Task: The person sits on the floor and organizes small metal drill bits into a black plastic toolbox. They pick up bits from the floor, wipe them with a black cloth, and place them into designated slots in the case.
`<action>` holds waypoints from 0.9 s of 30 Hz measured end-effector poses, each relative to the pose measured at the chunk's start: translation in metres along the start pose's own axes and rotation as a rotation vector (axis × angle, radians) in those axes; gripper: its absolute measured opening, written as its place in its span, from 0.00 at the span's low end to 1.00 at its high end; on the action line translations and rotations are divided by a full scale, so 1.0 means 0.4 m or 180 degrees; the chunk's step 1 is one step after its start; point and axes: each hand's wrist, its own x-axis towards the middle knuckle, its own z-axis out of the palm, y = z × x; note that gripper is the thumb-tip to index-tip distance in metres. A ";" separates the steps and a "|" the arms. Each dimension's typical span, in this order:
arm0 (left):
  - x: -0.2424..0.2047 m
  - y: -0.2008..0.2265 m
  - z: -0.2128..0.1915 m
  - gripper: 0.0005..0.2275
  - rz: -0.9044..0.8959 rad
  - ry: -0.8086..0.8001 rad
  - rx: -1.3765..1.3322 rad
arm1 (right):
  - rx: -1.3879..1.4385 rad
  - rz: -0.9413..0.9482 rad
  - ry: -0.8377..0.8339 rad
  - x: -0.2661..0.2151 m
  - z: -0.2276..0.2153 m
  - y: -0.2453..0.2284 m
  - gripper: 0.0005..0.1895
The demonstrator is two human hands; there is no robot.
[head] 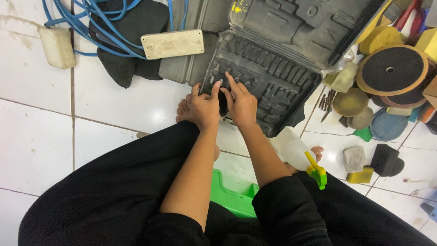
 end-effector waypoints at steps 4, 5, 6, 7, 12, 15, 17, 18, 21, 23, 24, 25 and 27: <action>0.016 -0.052 0.054 0.28 0.0086 0.0029 0.0109 | 0.0004 0.0205 0.0139 0.011 0.004 -0.018 0.21; 0.031 -0.084 0.086 0.30 0.0097 -0.0132 0.0006 | -0.0009 0.0140 0.0186 0.015 0.000 -0.023 0.18; 0.044 -0.117 0.118 0.31 0.0107 -0.0298 -0.0094 | -0.0025 0.0079 0.0230 0.016 -0.005 -0.028 0.15; 0.045 -0.108 0.107 0.31 0.0105 -0.0296 -0.0090 | -0.0021 0.0081 0.0227 0.013 0.001 -0.021 0.15; 0.053 -0.114 0.116 0.32 0.0123 -0.0494 0.0001 | -0.0022 0.0131 0.0123 0.021 -0.004 -0.007 0.13; 0.069 -0.085 0.089 0.31 0.0263 -0.0404 0.0531 | 0.0494 0.0388 -0.0007 0.023 -0.011 -0.011 0.19; 0.074 -0.108 0.108 0.31 0.0222 -0.0391 0.0610 | 0.0845 0.0526 -0.0080 0.027 -0.053 -0.048 0.23; 0.080 -0.116 0.122 0.30 0.0193 -0.0395 0.0683 | 0.1183 0.0674 -0.0141 0.033 -0.075 -0.064 0.27; 0.024 0.018 -0.018 0.31 0.0230 -0.0352 0.0633 | 0.1736 0.0921 -0.0080 0.019 -0.068 -0.060 0.33; 0.018 0.017 -0.012 0.31 0.0187 -0.0276 0.0551 | 0.1835 0.0912 -0.0110 0.007 -0.059 -0.063 0.33; 0.017 0.015 -0.012 0.32 0.0136 -0.0188 0.0474 | 0.1944 0.0898 -0.0152 0.003 -0.052 -0.068 0.33; 0.030 -0.013 0.018 0.32 0.0131 -0.0170 0.0467 | 0.1951 0.0880 -0.0161 0.001 -0.051 -0.076 0.33; 0.052 -0.071 0.082 0.32 -0.0190 -0.0437 -0.0138 | 0.1787 0.0833 -0.0091 -0.007 -0.053 -0.092 0.30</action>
